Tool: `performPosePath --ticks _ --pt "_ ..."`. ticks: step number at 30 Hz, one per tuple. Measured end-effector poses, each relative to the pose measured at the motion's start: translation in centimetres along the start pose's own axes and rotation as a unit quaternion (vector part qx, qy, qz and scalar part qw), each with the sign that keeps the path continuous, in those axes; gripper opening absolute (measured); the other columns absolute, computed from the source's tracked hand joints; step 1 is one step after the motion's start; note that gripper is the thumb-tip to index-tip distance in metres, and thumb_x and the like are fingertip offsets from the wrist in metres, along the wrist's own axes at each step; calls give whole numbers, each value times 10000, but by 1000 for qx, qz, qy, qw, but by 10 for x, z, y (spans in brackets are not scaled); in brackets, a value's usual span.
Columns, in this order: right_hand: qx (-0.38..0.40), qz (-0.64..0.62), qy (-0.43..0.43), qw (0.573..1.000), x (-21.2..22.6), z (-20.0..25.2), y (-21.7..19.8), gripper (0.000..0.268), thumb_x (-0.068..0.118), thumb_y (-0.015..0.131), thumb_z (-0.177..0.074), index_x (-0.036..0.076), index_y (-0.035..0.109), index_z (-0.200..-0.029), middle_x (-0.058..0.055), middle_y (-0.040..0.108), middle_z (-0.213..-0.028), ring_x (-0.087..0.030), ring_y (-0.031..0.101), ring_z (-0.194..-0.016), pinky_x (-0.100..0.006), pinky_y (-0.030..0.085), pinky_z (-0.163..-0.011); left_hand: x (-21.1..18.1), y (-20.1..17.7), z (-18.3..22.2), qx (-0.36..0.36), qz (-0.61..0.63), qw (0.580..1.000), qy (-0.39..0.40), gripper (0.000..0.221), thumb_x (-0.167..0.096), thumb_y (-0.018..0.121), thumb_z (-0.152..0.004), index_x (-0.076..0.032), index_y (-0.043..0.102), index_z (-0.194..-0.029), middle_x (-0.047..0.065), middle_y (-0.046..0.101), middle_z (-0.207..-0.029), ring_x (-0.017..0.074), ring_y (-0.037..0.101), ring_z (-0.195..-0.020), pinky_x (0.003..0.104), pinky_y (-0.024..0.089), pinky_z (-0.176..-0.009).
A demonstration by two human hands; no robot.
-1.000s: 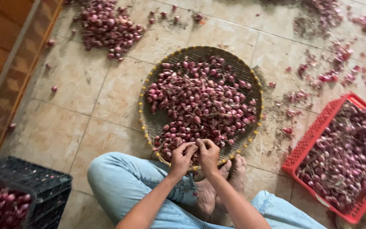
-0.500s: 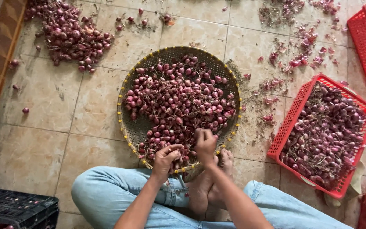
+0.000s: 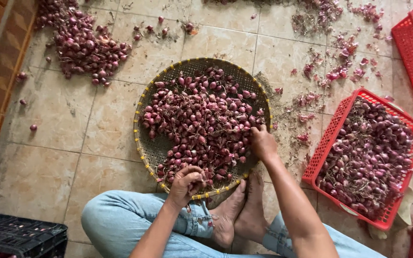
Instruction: The person sits on a tiled floor and peels small red onions by hand, removing dry outer skins and roots. The peeled onions are placed into a black crate while the skins are discarded onto the floor.
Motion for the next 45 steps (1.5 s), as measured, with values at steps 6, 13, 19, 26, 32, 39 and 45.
performPosePath --ticks 6,13,19,26,32,39,45 --pt "-20 -259 34 965 80 49 -99 228 386 694 -965 189 761 -872 -116 720 -715 -372 726 -795 -495 537 -721 9 -5 -10 23 -16 999 29 156 51 715 -805 13 722 -956 212 683 -775 128 480 -331 185 333 -264" --pt "178 -669 114 713 169 113 0 288 164 579 -1016 66 653 -755 -128 576 -497 -183 507 -272 -306 399 -246 -16 -3 -8 -47 -102 987 116 237 -18 774 -853 11 743 -1087 210 691 -637 173 554 -369 216 340 -297" --pt "153 -692 96 699 215 139 -13 346 166 584 -1047 37 609 -727 -110 473 -460 -173 442 -271 -273 338 -256 -42 12 12 -73 -142 980 117 332 -103 881 -814 -60 795 -1132 95 727 -711 79 619 -570 177 482 -446" --pt "-29 -492 -16 870 226 147 -79 398 112 610 -1011 93 613 -614 -46 541 -472 -115 459 -483 -265 446 -486 2 -8 -8 -29 -42 999 16 245 -114 774 -877 -31 748 -1106 110 490 -456 217 569 -348 212 306 -277" --pt "30 -651 261 712 186 164 20 409 281 745 -971 36 597 -680 -101 467 -444 -169 448 -355 -296 405 -343 -6 -4 -4 -58 -79 991 87 265 -109 762 -852 37 747 -1072 128 546 -483 180 604 -381 222 377 -281" --pt "8 -683 330 652 157 152 -24 312 294 687 -993 138 522 -780 -20 445 -505 -124 404 -316 -267 395 -346 -37 10 13 -29 -157 967 201 290 8 755 -833 44 744 -1120 139 710 -734 148 642 -443 233 465 -345" --pt "116 -665 198 710 203 152 -21 186 234 715 -965 71 720 -1053 -116 546 -652 -164 472 -366 -299 375 -301 -24 9 4 -33 -64 993 94 351 -158 743 -934 -14 668 -1246 100 575 -544 173 615 -407 201 351 -279"
Point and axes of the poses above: each hand's wrist, its own z-axis away from the middle knuckle, its own y-axis out of the palm, x = y × z, the point moved 10 cm from there along -z, towards the middle knuckle
